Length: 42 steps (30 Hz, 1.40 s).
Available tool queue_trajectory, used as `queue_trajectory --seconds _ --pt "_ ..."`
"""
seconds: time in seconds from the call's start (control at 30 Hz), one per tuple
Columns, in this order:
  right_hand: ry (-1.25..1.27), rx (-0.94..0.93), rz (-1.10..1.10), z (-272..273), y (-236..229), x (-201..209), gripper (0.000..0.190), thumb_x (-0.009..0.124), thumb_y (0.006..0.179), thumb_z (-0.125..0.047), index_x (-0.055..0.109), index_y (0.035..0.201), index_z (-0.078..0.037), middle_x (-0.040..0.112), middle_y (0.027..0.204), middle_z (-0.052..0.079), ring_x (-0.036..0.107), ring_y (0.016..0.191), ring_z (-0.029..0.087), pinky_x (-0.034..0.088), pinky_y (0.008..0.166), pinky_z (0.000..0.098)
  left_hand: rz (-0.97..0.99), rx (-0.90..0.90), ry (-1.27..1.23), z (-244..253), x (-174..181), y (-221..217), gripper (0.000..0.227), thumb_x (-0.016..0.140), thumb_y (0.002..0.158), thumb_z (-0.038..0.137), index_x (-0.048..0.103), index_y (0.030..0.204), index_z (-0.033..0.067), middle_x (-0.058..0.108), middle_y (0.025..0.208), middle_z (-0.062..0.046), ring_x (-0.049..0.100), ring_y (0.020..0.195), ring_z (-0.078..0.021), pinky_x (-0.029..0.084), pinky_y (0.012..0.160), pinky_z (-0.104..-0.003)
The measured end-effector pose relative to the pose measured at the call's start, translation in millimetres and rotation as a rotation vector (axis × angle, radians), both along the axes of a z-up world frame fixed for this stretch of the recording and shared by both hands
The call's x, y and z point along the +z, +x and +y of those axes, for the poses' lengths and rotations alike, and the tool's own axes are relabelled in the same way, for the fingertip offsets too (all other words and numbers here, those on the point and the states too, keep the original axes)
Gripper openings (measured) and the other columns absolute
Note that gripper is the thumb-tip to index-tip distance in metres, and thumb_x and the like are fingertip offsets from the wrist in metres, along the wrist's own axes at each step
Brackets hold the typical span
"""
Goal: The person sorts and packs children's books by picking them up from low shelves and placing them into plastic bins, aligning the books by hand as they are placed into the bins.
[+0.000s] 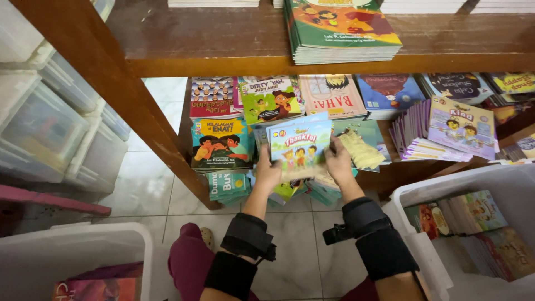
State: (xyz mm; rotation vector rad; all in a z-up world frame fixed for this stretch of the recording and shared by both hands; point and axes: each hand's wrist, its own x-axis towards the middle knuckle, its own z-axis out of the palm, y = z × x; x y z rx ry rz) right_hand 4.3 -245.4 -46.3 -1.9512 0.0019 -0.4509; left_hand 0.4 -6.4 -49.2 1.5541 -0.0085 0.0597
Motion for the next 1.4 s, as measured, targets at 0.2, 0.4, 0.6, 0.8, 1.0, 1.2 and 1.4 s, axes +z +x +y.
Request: queue_trajectory --seconds 0.2,0.4,0.6,0.8,1.0,1.2,1.4 --pt "0.392 -0.005 -0.118 2 16 -47 0.017 0.059 0.106 -0.002 0.051 0.12 -0.001 0.06 0.106 0.009 0.056 0.086 0.015 0.052 0.074 0.0345 -0.252 0.082 0.303 -2 42 -2 0.057 0.062 0.091 0.002 0.038 0.143 0.0027 0.063 0.129 -0.026 0.063 0.118 -0.0402 0.05 0.097 -0.046" --pt "-0.069 -0.164 -0.094 32 -2 -20 0.016 0.061 0.103 -0.007 0.061 0.117 0.002 0.072 0.098 0.019 0.068 0.084 0.028 0.054 0.078 0.039 -0.315 0.154 0.227 4 4 14 0.055 0.059 0.084 0.0 0.048 0.137 0.0016 0.068 0.124 -0.022 0.068 0.116 -0.0384 0.052 0.1 -0.044" --pt "-0.092 -0.252 -0.148 36 1 -12 0.014 0.061 0.1 -0.01 0.064 0.11 0.0 0.072 0.092 0.023 0.07 0.081 0.038 0.054 0.074 0.0428 -0.32 0.159 0.15 -1 7 19 0.048 0.057 0.084 -0.001 0.056 0.132 0.0017 0.072 0.118 -0.021 0.07 0.112 -0.0361 0.053 0.097 -0.042" --pt "-0.207 -0.258 -0.052 28 12 -46 0.013 0.062 0.1 -0.012 0.065 0.108 -0.002 0.068 0.089 0.027 0.066 0.084 0.047 0.052 0.071 0.0481 -0.309 0.166 0.184 1 -9 28 0.053 0.059 0.084 0.0 0.054 0.136 0.0019 0.071 0.117 -0.021 0.07 0.11 -0.0359 0.053 0.094 -0.041" --pt "-0.111 -0.232 -0.139 26 -14 18 0.016 0.062 0.096 -0.012 0.068 0.108 -0.004 0.071 0.086 0.025 0.07 0.079 0.044 0.054 0.07 0.0472 -0.32 0.199 0.186 -11 19 16 0.045 0.059 0.084 0.0 0.058 0.129 0.0018 0.074 0.11 -0.02 0.073 0.104 -0.0312 0.055 0.092 -0.039" --pt "-0.231 -0.342 -0.212 -60 -51 67 0.018 0.066 0.1 -0.012 0.071 0.115 -0.004 0.066 0.084 0.028 0.064 0.072 0.043 0.051 0.065 0.0468 -0.43 0.138 -0.086 -92 56 -4 0.025 0.059 0.089 -0.001 0.062 0.114 0.0027 0.069 0.096 -0.011 0.065 0.088 -0.0205 0.053 0.079 -0.033" --pt "-0.197 -0.311 -0.546 -203 -151 167 0.023 0.061 0.102 0.001 0.069 0.124 -0.002 0.074 0.107 0.019 0.07 0.101 0.022 0.053 0.09 0.0369 -0.694 -0.102 -0.207 -231 178 -74 0.014 0.059 0.097 -0.002 0.058 0.11 0.0036 0.067 0.096 -0.004 0.063 0.093 -0.0115 0.053 0.084 -0.027"
